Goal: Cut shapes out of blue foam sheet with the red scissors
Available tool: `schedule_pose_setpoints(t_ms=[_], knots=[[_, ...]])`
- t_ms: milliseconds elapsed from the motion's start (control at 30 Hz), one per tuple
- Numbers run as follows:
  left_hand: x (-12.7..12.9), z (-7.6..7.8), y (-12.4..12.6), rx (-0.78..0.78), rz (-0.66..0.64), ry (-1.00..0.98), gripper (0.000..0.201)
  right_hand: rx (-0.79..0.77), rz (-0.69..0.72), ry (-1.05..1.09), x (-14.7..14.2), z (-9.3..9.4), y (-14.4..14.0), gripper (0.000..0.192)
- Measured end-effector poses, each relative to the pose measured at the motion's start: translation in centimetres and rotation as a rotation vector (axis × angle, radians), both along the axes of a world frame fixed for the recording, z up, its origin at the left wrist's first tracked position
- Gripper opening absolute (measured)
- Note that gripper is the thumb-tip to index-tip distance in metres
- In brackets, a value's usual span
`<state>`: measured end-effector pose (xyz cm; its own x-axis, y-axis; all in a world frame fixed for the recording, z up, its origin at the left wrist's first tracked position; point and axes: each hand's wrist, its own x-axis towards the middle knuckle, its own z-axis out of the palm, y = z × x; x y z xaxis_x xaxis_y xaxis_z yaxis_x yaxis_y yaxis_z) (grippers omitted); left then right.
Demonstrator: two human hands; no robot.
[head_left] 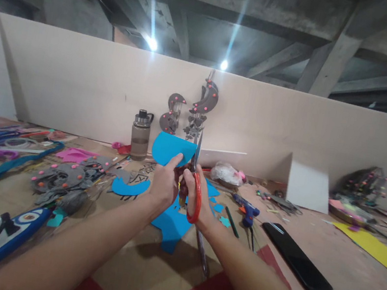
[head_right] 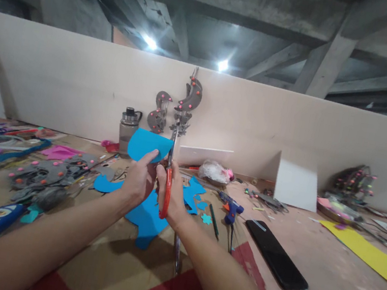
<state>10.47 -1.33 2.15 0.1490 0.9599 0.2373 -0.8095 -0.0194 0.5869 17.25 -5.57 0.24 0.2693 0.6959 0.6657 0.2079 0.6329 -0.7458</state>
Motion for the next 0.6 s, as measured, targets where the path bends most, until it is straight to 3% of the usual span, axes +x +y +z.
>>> schedule_pose_setpoints(t_ms=[367, 600], knots=[[0.22, 0.12, -0.31, -0.03, 0.019, -0.021, 0.031, -0.065, 0.057, 0.061, 0.06, -0.51, 0.28, 0.032], [0.03, 0.3, -0.46, -0.02, 0.022, -0.032, 0.029, -0.043, 0.082, -0.001, 0.1, -0.37, -0.03, 0.026]])
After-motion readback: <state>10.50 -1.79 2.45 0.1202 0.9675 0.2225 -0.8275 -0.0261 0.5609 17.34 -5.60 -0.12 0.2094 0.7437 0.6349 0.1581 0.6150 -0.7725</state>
